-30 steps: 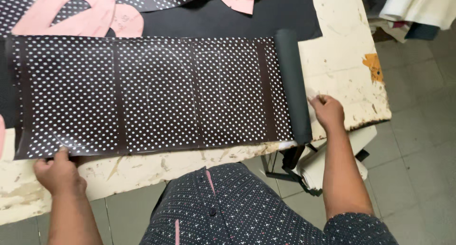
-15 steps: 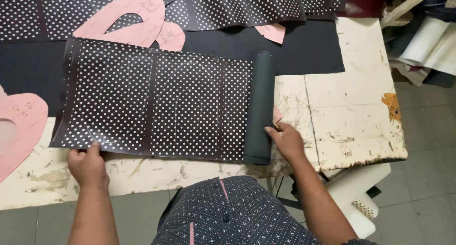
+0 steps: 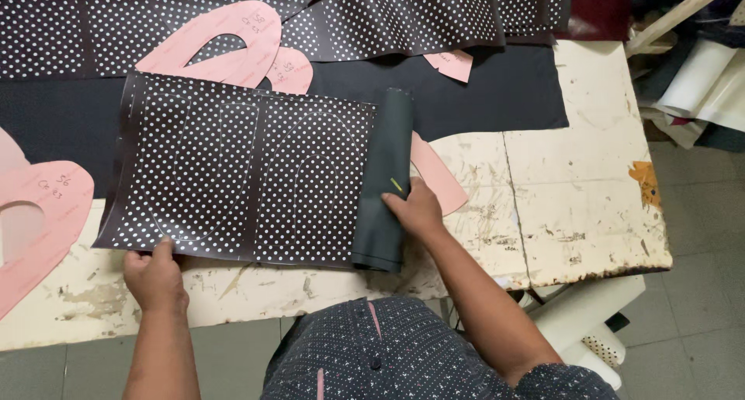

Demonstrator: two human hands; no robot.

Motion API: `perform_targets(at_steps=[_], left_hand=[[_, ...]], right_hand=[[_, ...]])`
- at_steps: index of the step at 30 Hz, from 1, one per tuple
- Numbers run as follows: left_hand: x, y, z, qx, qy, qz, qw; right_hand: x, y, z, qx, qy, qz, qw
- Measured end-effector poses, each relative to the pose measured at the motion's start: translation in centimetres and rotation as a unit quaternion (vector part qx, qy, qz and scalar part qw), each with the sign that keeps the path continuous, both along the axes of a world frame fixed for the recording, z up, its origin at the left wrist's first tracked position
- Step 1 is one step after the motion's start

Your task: The person places a pink U-shaped paper pattern on a black polka-dotted fabric and uses a pencil to trace its outline. They then fold and unfold the fabric, reposition the pattern, and continue tracing the outline on the fabric.

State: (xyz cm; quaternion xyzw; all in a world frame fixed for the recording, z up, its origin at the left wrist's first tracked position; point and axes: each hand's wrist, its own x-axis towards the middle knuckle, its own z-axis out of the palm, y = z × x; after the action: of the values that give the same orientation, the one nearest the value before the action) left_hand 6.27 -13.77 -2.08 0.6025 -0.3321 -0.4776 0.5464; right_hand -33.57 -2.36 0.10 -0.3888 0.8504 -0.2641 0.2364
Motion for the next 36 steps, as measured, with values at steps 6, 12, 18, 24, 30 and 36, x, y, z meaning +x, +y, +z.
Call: perform_targets(at_steps=[6,12,18,24,30,36], left_hand=[[-1.7,3.2,0.5,-0.002,-0.116,-0.071,0.991],[-7.3,7.8,-1.4,0.060,-0.001,-0.212,0.976],[-8.1,8.5,-3.7,0.055,-0.095,-0.235,0.966],[-8.7,7.5,-4.6,0.103,-0.023,-0.208,0.972],[-9.1,7.9,-4.9,0.083,-0.053,-0.209,0.973],[-9.8,7.9,-4.6,0.085,-0.058,-0.216,0.971]], right_hand=[[-6.9,3.8,2.7,-0.118,-0.172,-0.093,0.973],[-18.8,12.2,3.6,0.039,0.101,-0.159,0.981],[-17.6,14.5,-1.1,0.071,0.287,-0.134,0.946],[-11.0,12.8,-3.6,0.082,0.061,-0.028,0.994],[-15.3,11.1,-2.0,0.078,0.009,-0.175,0.981],[-7.7,9.3,-2.0,-0.061,0.024,0.031,0.997]])
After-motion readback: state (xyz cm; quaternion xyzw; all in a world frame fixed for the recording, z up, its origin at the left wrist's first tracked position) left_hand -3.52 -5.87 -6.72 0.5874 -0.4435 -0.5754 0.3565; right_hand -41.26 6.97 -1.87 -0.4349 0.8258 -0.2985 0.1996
